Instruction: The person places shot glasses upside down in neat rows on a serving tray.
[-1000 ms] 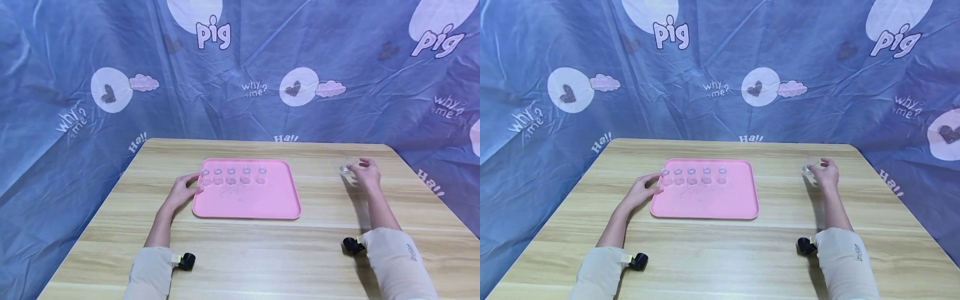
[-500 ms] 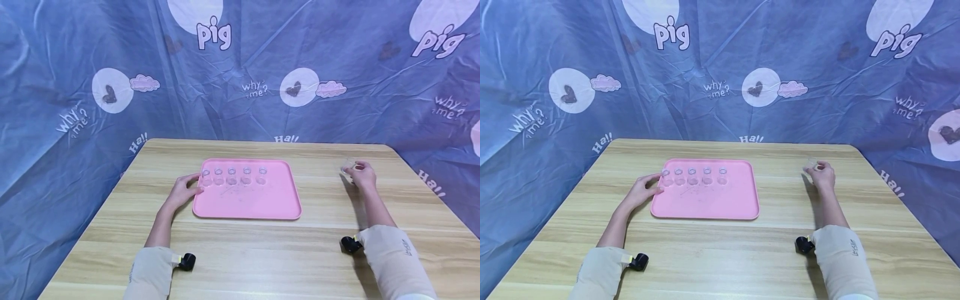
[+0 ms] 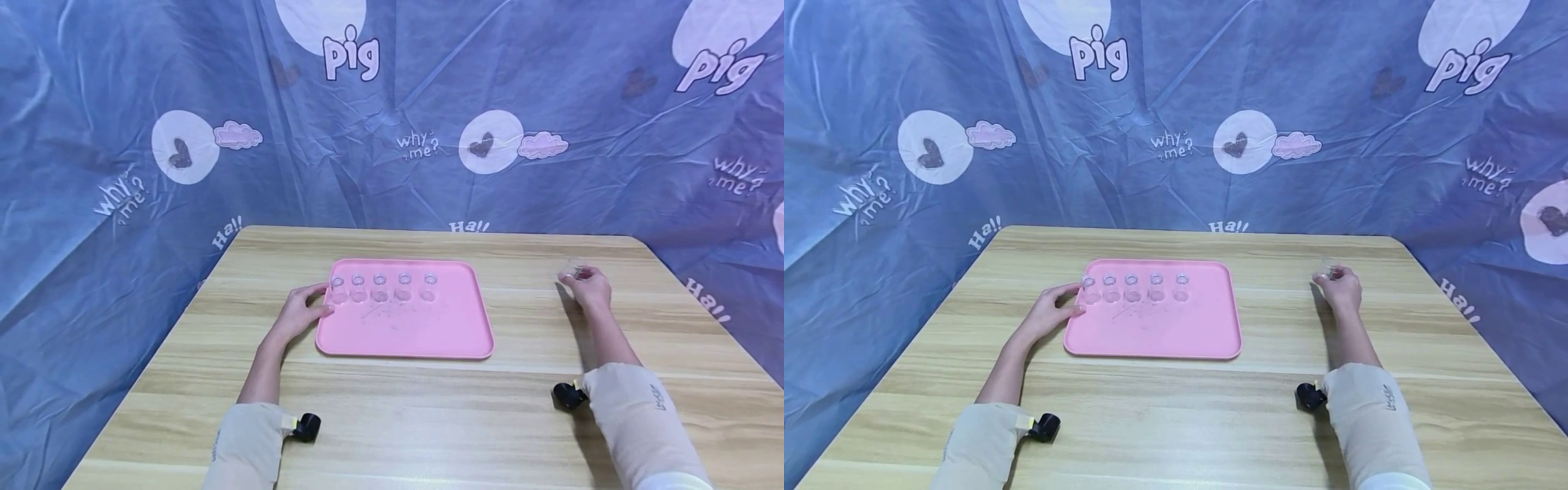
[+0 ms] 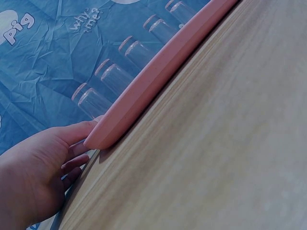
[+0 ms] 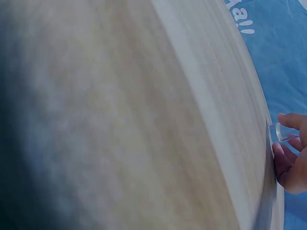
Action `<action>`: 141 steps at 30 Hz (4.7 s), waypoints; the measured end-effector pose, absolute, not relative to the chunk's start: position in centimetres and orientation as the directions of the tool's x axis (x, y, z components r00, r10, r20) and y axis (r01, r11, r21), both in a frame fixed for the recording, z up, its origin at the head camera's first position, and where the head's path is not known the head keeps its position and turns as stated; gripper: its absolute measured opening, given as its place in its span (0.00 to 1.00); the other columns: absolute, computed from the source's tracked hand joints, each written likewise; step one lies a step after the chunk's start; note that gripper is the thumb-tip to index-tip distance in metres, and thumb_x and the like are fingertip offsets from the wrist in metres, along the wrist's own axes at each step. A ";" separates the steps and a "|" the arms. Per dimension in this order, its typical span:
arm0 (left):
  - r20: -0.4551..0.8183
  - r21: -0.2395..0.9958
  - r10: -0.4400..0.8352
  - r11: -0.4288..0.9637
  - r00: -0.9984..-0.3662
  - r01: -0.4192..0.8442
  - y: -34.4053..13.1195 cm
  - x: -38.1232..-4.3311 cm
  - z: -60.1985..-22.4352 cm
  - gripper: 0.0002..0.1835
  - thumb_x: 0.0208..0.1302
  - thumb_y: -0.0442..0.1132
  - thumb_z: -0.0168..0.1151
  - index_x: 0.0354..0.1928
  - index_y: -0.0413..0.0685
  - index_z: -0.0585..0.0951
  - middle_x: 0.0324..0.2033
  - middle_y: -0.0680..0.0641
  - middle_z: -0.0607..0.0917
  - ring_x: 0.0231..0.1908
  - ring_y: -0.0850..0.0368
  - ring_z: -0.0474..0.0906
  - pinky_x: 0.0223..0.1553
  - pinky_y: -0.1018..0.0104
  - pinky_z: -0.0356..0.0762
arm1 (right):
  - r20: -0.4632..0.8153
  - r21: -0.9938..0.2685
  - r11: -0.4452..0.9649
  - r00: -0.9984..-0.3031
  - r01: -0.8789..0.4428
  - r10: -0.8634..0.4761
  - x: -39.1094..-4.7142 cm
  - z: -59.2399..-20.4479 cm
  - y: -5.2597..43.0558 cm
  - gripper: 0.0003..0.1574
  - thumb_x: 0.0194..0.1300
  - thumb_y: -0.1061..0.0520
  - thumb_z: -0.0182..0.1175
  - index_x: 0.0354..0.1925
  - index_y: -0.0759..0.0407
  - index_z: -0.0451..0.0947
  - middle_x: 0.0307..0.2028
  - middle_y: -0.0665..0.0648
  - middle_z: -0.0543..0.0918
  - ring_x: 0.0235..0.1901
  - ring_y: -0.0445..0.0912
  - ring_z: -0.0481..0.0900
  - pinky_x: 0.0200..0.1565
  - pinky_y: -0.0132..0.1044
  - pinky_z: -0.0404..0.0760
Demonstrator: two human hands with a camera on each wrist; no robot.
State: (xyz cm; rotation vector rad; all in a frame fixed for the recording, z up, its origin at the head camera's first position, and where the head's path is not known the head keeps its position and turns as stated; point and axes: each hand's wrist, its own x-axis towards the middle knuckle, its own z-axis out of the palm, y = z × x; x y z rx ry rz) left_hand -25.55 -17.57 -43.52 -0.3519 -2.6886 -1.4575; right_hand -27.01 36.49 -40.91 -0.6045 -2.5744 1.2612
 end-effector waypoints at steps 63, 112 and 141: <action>0.177 0.811 0.181 0.530 -0.967 0.248 -17.7 -25.5 -43.4 0.30 0.52 0.34 0.66 0.58 0.34 0.71 0.53 0.34 0.75 0.58 0.38 0.61 0.62 0.48 0.51 | 0.120 -0.679 0.719 -0.944 0.147 0.306 -26.7 -38.6 34.7 0.21 0.59 0.54 0.59 0.44 0.69 0.73 0.36 0.62 0.77 0.34 0.49 0.71 0.36 0.37 0.69; 0.181 0.826 0.185 0.504 -0.966 0.251 -17.8 -25.8 -43.6 0.29 0.52 0.33 0.66 0.58 0.33 0.71 0.53 0.35 0.75 0.59 0.40 0.62 0.62 0.50 0.52 | 0.247 -0.736 0.658 -0.968 -0.161 0.039 -26.2 -35.9 22.0 0.15 0.54 0.60 0.64 0.39 0.68 0.77 0.37 0.66 0.82 0.37 0.55 0.79 0.36 0.36 0.78; 0.157 0.834 0.191 0.500 -0.969 0.234 -18.0 -26.0 -43.6 0.30 0.53 0.34 0.66 0.59 0.34 0.70 0.55 0.35 0.73 0.59 0.40 0.62 0.62 0.51 0.54 | 0.225 -0.707 0.693 -0.974 -0.142 0.030 -26.0 -36.0 22.8 0.22 0.57 0.57 0.63 0.47 0.68 0.77 0.40 0.66 0.81 0.32 0.52 0.78 0.28 0.33 0.75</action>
